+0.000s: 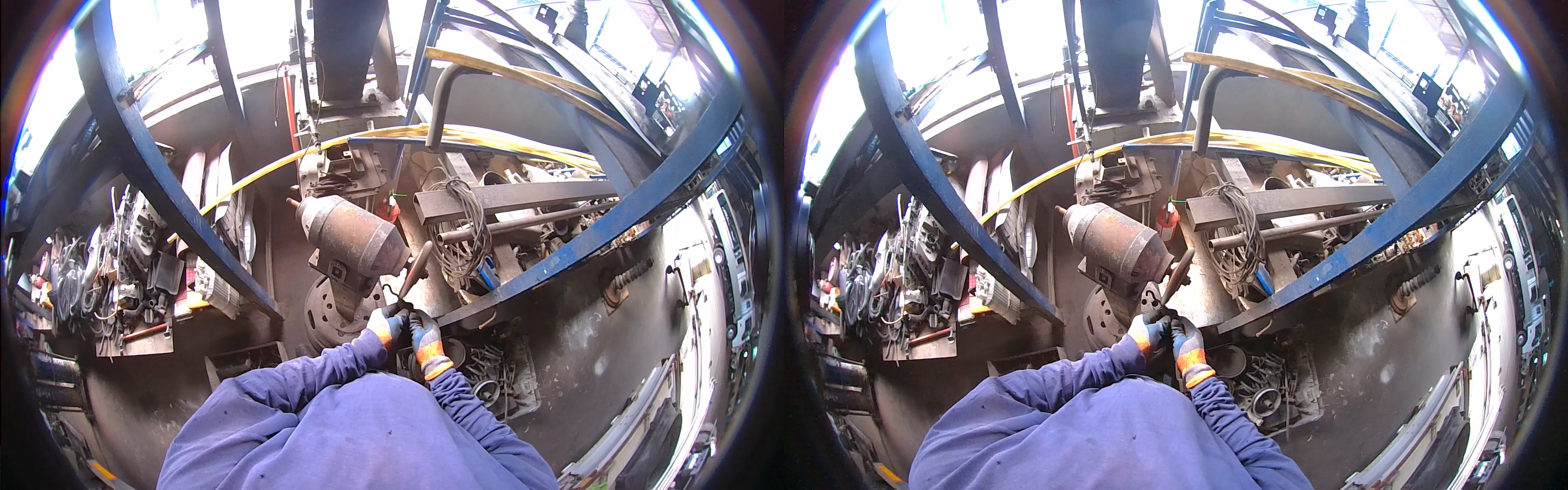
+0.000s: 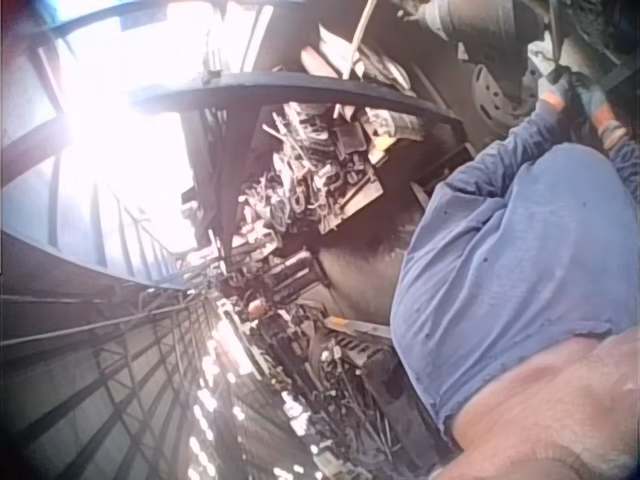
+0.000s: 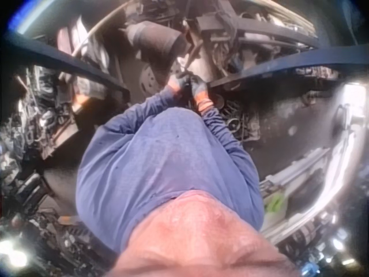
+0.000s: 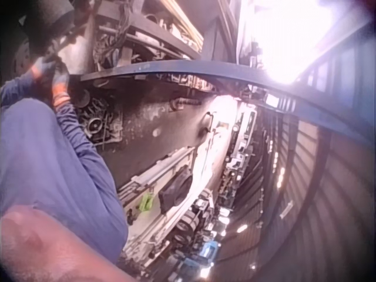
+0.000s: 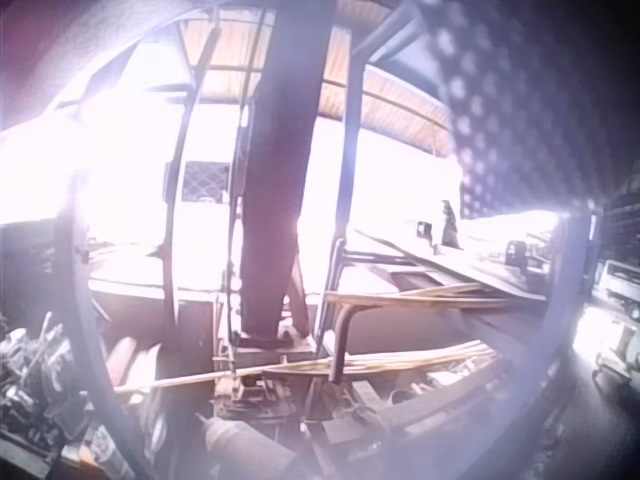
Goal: The person holds a small metal part against a bench grinder to smooth or deburr its edges. The person repeatedly repositions the part and rotates it to grind different sides. The person briefly looks around the workshop before resuming the grinding.
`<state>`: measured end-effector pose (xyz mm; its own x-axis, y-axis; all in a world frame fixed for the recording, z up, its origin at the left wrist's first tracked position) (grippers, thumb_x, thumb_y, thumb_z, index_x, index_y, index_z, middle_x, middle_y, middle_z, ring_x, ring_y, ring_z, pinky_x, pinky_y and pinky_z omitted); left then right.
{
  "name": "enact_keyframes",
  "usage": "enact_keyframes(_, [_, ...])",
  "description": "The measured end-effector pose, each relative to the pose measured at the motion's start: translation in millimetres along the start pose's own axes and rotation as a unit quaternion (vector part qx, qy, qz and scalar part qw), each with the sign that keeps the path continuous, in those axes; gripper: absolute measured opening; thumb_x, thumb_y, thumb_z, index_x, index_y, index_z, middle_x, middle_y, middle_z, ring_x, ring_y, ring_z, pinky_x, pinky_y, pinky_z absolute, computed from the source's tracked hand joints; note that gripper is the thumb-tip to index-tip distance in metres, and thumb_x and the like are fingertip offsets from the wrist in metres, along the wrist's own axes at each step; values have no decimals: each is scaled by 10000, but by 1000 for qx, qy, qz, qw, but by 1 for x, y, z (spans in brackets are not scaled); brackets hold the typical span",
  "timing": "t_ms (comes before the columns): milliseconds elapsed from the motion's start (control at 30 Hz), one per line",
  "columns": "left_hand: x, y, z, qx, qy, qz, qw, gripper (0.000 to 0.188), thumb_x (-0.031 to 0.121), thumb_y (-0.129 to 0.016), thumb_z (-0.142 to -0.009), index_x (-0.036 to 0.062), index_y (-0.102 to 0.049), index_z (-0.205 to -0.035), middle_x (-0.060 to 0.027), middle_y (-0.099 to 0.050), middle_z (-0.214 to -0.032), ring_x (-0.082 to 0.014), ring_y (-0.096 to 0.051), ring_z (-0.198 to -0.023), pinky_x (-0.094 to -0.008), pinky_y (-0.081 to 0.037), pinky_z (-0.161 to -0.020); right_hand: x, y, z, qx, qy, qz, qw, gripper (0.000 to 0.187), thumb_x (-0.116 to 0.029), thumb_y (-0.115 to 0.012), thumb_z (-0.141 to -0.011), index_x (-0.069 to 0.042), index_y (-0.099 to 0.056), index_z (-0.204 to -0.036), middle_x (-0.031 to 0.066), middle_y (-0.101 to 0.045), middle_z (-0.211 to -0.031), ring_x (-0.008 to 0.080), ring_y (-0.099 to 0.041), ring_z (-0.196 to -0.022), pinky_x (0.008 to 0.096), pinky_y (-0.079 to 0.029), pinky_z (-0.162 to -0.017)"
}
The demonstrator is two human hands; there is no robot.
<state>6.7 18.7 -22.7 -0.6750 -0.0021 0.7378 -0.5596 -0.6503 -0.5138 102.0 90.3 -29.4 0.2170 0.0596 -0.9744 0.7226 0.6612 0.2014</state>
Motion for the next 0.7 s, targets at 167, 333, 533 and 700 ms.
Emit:
enact_keyframes(167, [-7,4,-8,21,-7,-45,999,185,46,-578,-940,-2,-651,-1103,-36,-661,-882,-138,-599,-761,-284,-496,-649,17,-2,-5,-8,-19,-4,1000,362,-311,-564,-991,6,-640,-1150,127,-692,-1001,198,-612,-870,334,-503,-801])
enact_keyframes(333, [-10,14,-15,14,-42,-147,988,212,62,-561,-943,4,-652,-1126,-57,-675,-894,-145,-604,-773,-294,-504,-660,16,-11,-4,-37,-102,-99,989,316,-269,-541,-1005,-24,-621,-1187,71,-677,-991,157,-593,-850,307,-505,-782])
enact_keyframes(533, [-1,26,-17,30,-101,-364,925,236,130,-593,-918,11,-670,-1107,-110,-700,-875,-199,-627,-789,-342,-507,-719,34,-23,-3,-70,-164,-228,957,298,-250,-527,-1009,-65,-604,-1229,42,-664,-1012,144,-594,-853,299,-514,-772])
enact_keyframes(700, [13,27,-16,35,-109,-501,858,242,117,-599,-906,22,-669,-1117,-95,-695,-856,-174,-606,-778,-329,-504,-707,38,-28,1,-83,-187,-291,935,313,-271,-541,-998,-77,-601,-1236,49,-663,-1069,157,-609,-910,303,-515,-804])
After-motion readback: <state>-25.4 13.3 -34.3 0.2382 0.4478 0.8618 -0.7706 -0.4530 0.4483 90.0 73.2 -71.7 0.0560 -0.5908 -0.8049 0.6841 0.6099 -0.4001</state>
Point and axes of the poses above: each hand's wrist, its own z-axis away from the middle knuckle, its own y-axis out of the back of the hand, x = y × z, the point moved 2 cm from there along -z, towards the middle knuckle
